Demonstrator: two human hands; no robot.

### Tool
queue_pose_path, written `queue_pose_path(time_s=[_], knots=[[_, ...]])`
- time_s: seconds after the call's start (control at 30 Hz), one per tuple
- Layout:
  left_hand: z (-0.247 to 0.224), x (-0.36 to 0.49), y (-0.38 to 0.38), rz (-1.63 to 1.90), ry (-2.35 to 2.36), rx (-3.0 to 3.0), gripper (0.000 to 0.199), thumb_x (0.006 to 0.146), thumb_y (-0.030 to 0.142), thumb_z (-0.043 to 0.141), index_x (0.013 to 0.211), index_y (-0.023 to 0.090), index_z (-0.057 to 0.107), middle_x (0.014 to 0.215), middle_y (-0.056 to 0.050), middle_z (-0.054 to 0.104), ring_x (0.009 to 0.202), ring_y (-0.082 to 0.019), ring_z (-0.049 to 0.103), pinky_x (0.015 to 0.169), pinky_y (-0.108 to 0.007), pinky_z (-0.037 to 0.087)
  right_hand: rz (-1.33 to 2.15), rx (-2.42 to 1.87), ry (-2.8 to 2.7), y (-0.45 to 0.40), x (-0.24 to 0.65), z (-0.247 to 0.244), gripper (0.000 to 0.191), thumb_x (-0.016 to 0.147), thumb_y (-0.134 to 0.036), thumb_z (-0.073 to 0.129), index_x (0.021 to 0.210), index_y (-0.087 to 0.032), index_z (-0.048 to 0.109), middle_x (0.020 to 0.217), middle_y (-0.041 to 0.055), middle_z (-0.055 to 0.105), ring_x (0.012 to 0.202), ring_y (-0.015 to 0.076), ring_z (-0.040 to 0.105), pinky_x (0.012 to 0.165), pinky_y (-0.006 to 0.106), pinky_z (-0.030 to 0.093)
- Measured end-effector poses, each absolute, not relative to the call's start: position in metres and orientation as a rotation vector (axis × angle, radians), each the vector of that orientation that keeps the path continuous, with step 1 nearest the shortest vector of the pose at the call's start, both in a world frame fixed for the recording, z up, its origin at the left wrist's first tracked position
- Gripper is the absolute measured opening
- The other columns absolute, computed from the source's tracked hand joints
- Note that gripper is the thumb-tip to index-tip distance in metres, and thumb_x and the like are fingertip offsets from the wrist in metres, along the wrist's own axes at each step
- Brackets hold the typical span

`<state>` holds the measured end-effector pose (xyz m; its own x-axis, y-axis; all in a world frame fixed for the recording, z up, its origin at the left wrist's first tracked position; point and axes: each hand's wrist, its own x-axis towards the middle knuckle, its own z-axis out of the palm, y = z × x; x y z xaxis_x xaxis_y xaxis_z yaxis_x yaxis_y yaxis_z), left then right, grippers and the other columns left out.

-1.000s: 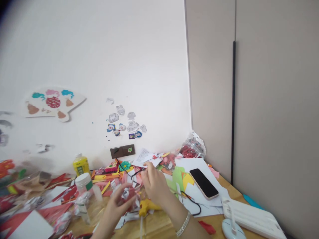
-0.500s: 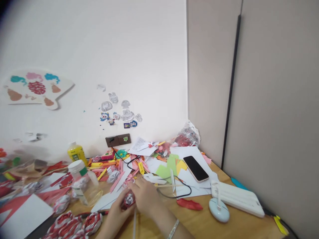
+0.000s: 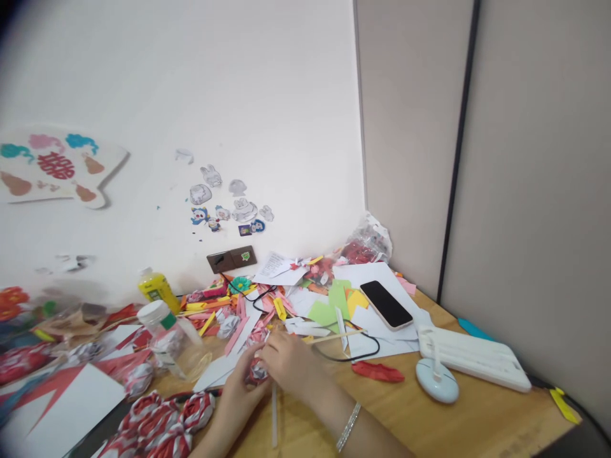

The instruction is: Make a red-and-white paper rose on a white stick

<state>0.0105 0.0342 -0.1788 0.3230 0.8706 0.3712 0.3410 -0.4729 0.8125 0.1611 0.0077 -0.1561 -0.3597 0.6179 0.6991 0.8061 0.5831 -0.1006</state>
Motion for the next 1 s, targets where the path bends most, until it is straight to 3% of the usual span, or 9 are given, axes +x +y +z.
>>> queue_pose_path(time_s=[0.3, 0.6, 0.77, 1.0], knots=[[-0.176, 0.011, 0.029, 1.056, 1.031, 1.995, 0.045, 0.061, 0.012, 0.058, 0.106, 0.017, 0.059, 0.112, -0.011, 0.067, 0.108, -0.027, 0.060, 0.095, -0.042, 0.045, -0.088, -1.134, -1.926, 0.001, 0.162, -0.159, 0.015, 0.091, -0.018, 0.044, 0.081, -0.019, 0.055, 0.082, 0.0027, 0.059, 0.077, 0.0152, 0.055, 0.068, 0.025, 0.042], [-0.172, 0.015, 0.021, 1.035, 1.074, 2.016, 0.043, 0.062, 0.012, 0.056, 0.104, 0.019, 0.061, 0.107, -0.008, 0.069, 0.101, -0.025, 0.062, 0.092, -0.040, 0.047, -0.253, -1.139, -2.040, 0.001, 0.171, -0.159, 0.023, 0.096, -0.024, 0.036, 0.085, -0.018, 0.056, 0.081, 0.0039, 0.059, 0.071, 0.0159, 0.055, 0.060, 0.026, 0.041], [-0.172, 0.014, 0.023, 1.037, 1.072, 2.022, 0.043, 0.063, 0.012, 0.055, 0.105, 0.018, 0.059, 0.106, -0.008, 0.068, 0.101, -0.025, 0.062, 0.092, -0.039, 0.046, -0.205, -1.081, -2.044, 0.002, 0.172, -0.159, 0.014, 0.094, -0.022, 0.042, 0.090, -0.019, 0.055, 0.087, 0.0040, 0.060, 0.076, 0.0157, 0.056, 0.067, 0.026, 0.043], [-0.177, 0.013, 0.025, 1.043, 1.076, 2.055, 0.042, 0.065, 0.014, 0.056, 0.106, 0.019, 0.058, 0.105, -0.007, 0.069, 0.100, -0.025, 0.063, 0.090, -0.038, 0.048, -0.347, -1.087, -2.023, 0.001, 0.169, -0.160, 0.019, 0.095, -0.022, 0.040, 0.082, -0.018, 0.054, 0.081, 0.0045, 0.059, 0.075, 0.0160, 0.055, 0.063, 0.026, 0.041]])
